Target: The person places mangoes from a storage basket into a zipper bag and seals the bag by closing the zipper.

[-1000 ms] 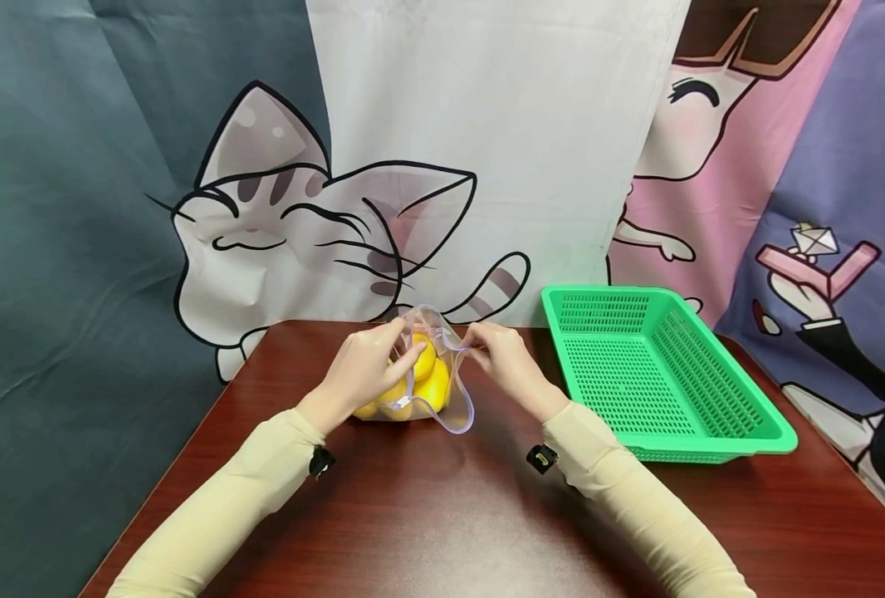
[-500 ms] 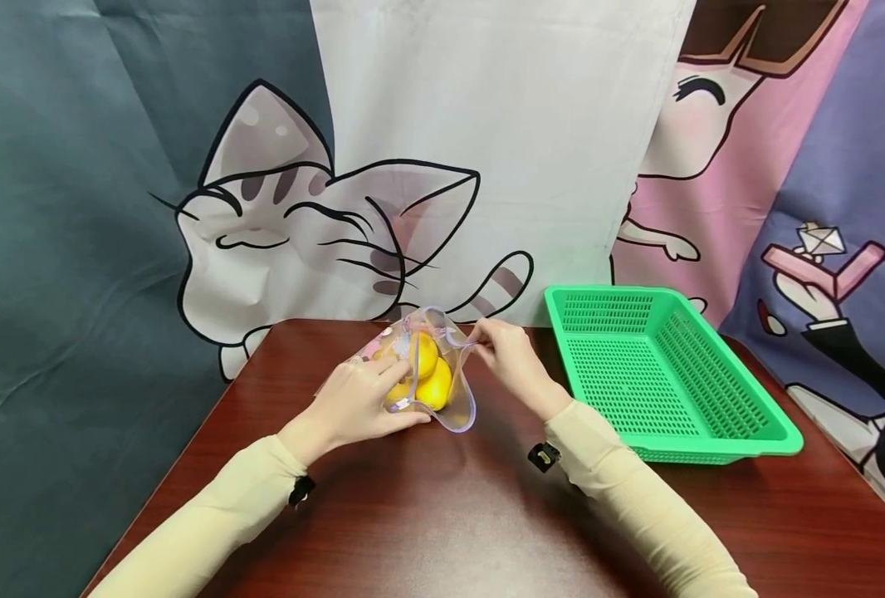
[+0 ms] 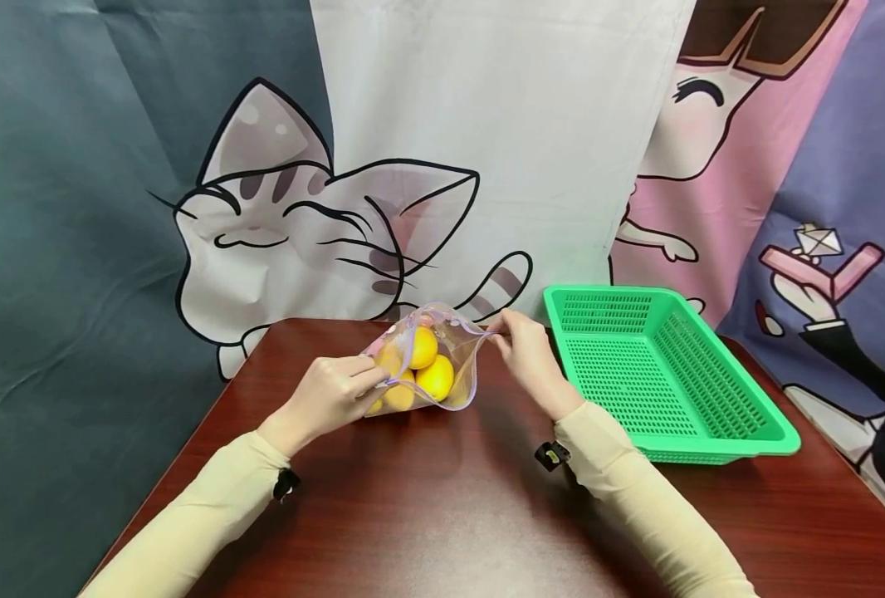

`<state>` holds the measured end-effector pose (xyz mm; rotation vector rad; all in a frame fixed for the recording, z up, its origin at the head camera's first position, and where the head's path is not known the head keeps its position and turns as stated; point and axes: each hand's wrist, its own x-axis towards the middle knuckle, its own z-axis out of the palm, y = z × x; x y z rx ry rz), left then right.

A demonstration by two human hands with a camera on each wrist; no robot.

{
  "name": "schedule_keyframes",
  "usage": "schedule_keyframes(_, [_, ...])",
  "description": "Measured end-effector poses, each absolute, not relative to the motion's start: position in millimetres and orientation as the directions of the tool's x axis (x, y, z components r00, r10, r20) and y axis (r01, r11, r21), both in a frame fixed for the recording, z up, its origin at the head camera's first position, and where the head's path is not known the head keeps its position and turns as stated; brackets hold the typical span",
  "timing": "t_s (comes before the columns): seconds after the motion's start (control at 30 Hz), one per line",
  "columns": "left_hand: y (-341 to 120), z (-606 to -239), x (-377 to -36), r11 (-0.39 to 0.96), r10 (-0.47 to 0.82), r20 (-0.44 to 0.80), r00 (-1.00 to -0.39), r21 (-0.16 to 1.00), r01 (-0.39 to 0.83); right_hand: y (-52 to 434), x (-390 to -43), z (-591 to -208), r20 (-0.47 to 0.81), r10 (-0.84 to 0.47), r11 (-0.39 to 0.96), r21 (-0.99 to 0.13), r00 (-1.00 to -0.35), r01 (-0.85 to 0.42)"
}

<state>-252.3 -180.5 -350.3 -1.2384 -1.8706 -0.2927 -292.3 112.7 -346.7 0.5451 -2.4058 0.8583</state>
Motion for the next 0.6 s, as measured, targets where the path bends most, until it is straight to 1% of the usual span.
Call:
schedule_keyframes(0.1, [-189,-348,-260,0.476,0.619,0.77,-0.154,-0.212,0.854,117,-291,-343,0.61,-0.17,0.729,-0.451,-0.774,-0.515])
schedule_keyframes(0.23, [-200,-347,-269,0.489,0.607,0.771,-0.195,-0.168,0.856,125,-292,-339,0.632,-0.138,0.747,-0.439,-0.762,-0.5])
schedule_keyframes(0.37, [-213,-348,-276,0.533,0.588,0.773,-0.24,-0.146,0.834,133,-290,-335,0.621,-0.112,0.763,-0.446,-0.776,-0.467])
schedule_keyframes(0.47, [-219,-348,-283,0.572,0.561,0.785,-0.262,-0.138,0.809,137,-287,-331,0.609,-0.096,0.765,-0.46,-0.788,-0.45])
schedule_keyframes(0.6, [-222,-346,-294,0.637,0.516,0.805,-0.293,-0.131,0.76,140,-285,-327,0.622,-0.102,0.773,-0.442,-0.777,-0.455])
